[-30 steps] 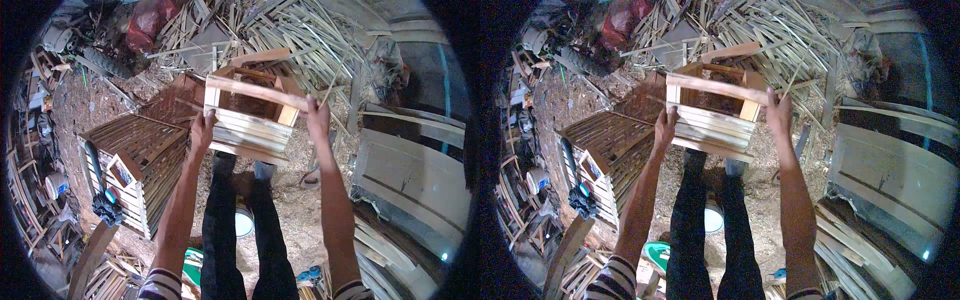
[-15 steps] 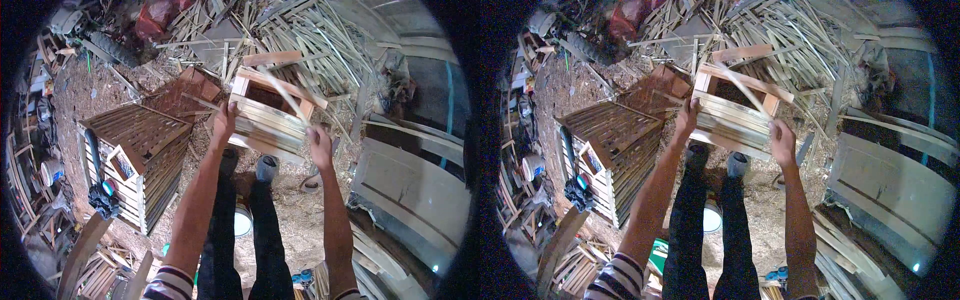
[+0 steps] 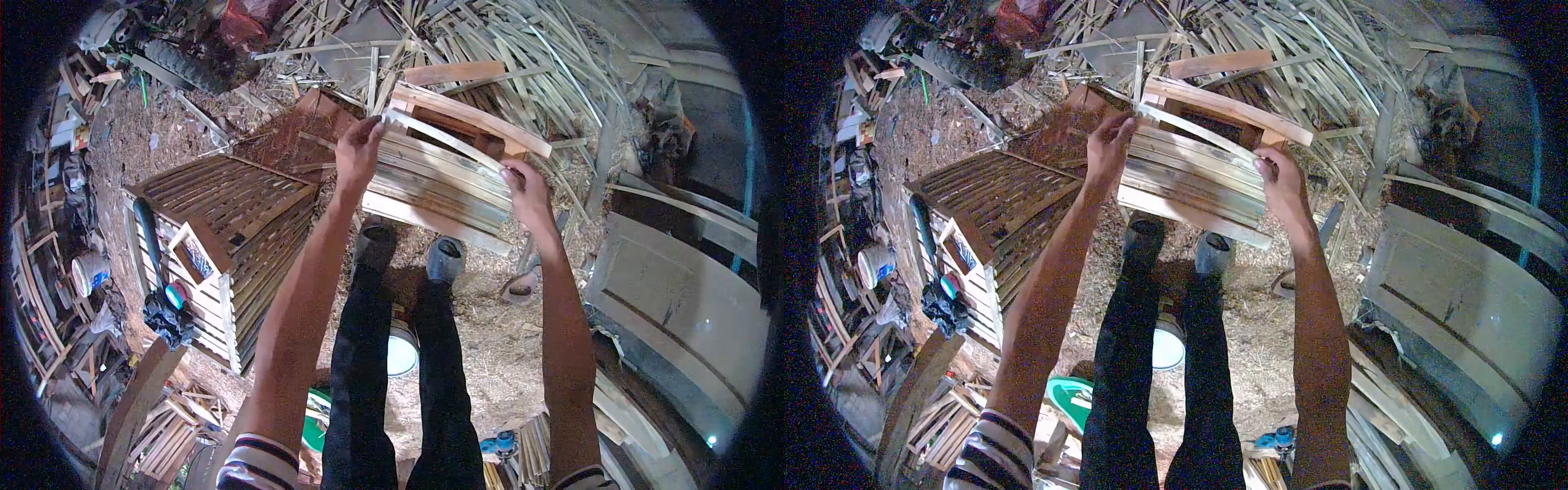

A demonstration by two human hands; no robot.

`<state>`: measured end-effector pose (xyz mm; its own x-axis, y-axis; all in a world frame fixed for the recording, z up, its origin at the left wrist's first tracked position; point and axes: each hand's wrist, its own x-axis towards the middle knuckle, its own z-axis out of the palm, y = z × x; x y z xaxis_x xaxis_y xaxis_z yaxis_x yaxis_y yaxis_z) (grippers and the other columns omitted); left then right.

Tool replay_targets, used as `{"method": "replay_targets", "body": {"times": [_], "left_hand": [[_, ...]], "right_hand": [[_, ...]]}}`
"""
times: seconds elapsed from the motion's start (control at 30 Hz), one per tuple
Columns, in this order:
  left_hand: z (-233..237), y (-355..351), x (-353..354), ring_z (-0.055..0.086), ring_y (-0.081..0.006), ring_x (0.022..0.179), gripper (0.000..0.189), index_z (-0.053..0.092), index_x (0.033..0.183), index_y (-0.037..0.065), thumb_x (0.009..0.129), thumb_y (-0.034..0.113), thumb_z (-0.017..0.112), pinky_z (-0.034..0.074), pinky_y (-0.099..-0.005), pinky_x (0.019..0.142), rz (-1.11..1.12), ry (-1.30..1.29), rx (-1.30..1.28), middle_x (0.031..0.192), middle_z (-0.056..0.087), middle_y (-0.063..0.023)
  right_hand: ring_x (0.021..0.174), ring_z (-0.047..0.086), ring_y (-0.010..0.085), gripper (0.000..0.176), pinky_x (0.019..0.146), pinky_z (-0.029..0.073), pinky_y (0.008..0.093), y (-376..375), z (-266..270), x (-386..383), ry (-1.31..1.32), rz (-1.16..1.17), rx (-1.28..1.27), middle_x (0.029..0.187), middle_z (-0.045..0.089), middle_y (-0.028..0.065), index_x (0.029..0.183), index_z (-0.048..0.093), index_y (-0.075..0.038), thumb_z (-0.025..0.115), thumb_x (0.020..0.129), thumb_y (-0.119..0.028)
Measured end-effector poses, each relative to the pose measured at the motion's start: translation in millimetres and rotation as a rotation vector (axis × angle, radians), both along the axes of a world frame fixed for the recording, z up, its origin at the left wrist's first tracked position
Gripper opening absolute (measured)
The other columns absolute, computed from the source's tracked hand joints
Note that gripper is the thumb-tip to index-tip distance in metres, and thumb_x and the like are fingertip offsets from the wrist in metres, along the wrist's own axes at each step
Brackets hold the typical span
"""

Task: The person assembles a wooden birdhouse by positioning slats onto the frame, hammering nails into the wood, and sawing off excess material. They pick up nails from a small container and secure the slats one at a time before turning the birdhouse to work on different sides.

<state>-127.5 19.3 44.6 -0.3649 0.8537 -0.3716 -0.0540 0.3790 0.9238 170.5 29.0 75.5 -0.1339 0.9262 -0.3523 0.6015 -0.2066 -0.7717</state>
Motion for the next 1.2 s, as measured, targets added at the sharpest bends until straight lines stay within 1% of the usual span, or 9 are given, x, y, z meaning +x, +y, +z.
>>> {"method": "replay_targets", "body": {"times": [0.17,0.27,0.33,0.5,0.6,0.8,0.9,1.0,1.2], "left_hand": [[17.1,14.4,1.9,0.061,-0.0132,0.077,0.024,0.066,0.096,-0.004,0.084,0.017,0.063,0.048,-0.0265,0.071,-0.130,0.303,-0.003,0.085,0.068,-0.0100],[20.3,21.5,0.6,0.064,-0.0151,0.067,0.023,0.068,0.086,-0.001,0.077,0.020,0.067,0.049,-0.0287,0.065,-0.169,0.537,0.006,0.073,0.068,-0.0127],[8.8,23.6,-0.2,0.065,-0.0160,0.067,0.024,0.068,0.087,-0.001,0.077,0.020,0.068,0.049,-0.0292,0.065,-0.167,0.510,-0.016,0.074,0.068,-0.0130],[7.1,22.9,-4.1,0.066,-0.0177,0.071,0.025,0.069,0.088,-0.001,0.077,0.021,0.069,0.050,-0.0302,0.067,-0.207,0.519,-0.029,0.078,0.069,-0.0127],[8.3,19.0,-2.4,0.066,-0.0176,0.071,0.024,0.069,0.089,-0.002,0.077,0.020,0.070,0.049,-0.0294,0.068,-0.218,0.501,-0.073,0.080,0.069,-0.0130],[12.5,16.9,-2.1,0.065,-0.0182,0.070,0.025,0.069,0.088,-0.002,0.078,0.021,0.069,0.049,-0.0299,0.069,-0.193,0.384,-0.047,0.079,0.069,-0.0130],[3.0,17.9,-6.4,0.066,-0.0198,0.070,0.028,0.069,0.087,-0.002,0.076,0.023,0.070,0.050,-0.0312,0.068,-0.163,0.439,-0.106,0.078,0.069,-0.0135],[-7.7,17.6,-10.3,0.067,-0.0212,0.072,0.030,0.069,0.087,-0.002,0.075,0.026,0.072,0.050,-0.0322,0.068,-0.181,0.452,-0.087,0.078,0.069,-0.0139],[-11.9,13.8,-8.6,0.067,-0.0208,0.072,0.031,0.069,0.088,-0.002,0.074,0.025,0.072,0.050,-0.0322,0.069,-0.131,0.483,-0.106,0.078,0.069,-0.0146]], "right_hand": [[0.093,0.060,0.0238,0.022,0.085,0.045,0.0317,6.1,-7.8,11.9,-0.012,0.110,0.022,0.099,0.063,0.0124,0.106,0.062,-0.005,0.062,0.085,-0.013],[0.094,0.060,0.0246,0.024,0.088,0.044,0.0325,3.4,-0.7,6.5,0.030,-0.064,-0.048,0.100,0.064,0.0116,0.107,0.062,-0.006,0.064,0.083,-0.010],[0.093,0.061,0.0235,0.027,0.085,0.046,0.0327,-4.3,-14.3,15.0,-0.049,-0.181,0.135,0.099,0.064,0.0112,0.107,0.061,-0.005,0.065,0.081,-0.007],[0.084,0.062,0.0196,0.026,0.073,0.050,0.0307,-15.8,-30.5,33.7,-0.142,-0.345,0.161,0.095,0.065,0.0119,0.103,0.061,-0.002,0.068,0.078,-0.005],[0.071,0.063,0.0172,0.014,0.066,0.052,0.0284,-20.9,-57.3,42.1,0.137,-0.464,0.071,0.081,0.066,0.0103,0.092,0.065,0.001,0.067,0.078,-0.001],[0.067,0.063,0.0163,0.015,0.061,0.055,0.0255,-25.4,-41.9,32.7,0.465,-0.683,-0.141,0.081,0.065,0.0109,0.095,0.064,0.003,0.066,0.081,-0.004],[0.064,0.061,0.0153,0.017,0.058,0.053,0.0250,-23.4,-38.6,31.7,0.397,-0.725,-0.200,0.079,0.064,0.0091,0.095,0.064,0.001,0.067,0.082,-0.008],[0.074,0.063,0.0176,0.024,0.067,0.055,0.0277,-21.3,-37.8,34.0,0.381,-0.707,-0.337,0.087,0.064,0.0096,0.101,0.062,0.002,0.066,0.084,-0.014],[0.079,0.062,0.0157,0.027,0.066,0.054,0.0270,-21.1,-30.7,27.8,0.317,-0.707,-0.368,0.090,0.064,0.0082,0.098,0.063,-0.001,0.070,0.081,-0.020]]}}
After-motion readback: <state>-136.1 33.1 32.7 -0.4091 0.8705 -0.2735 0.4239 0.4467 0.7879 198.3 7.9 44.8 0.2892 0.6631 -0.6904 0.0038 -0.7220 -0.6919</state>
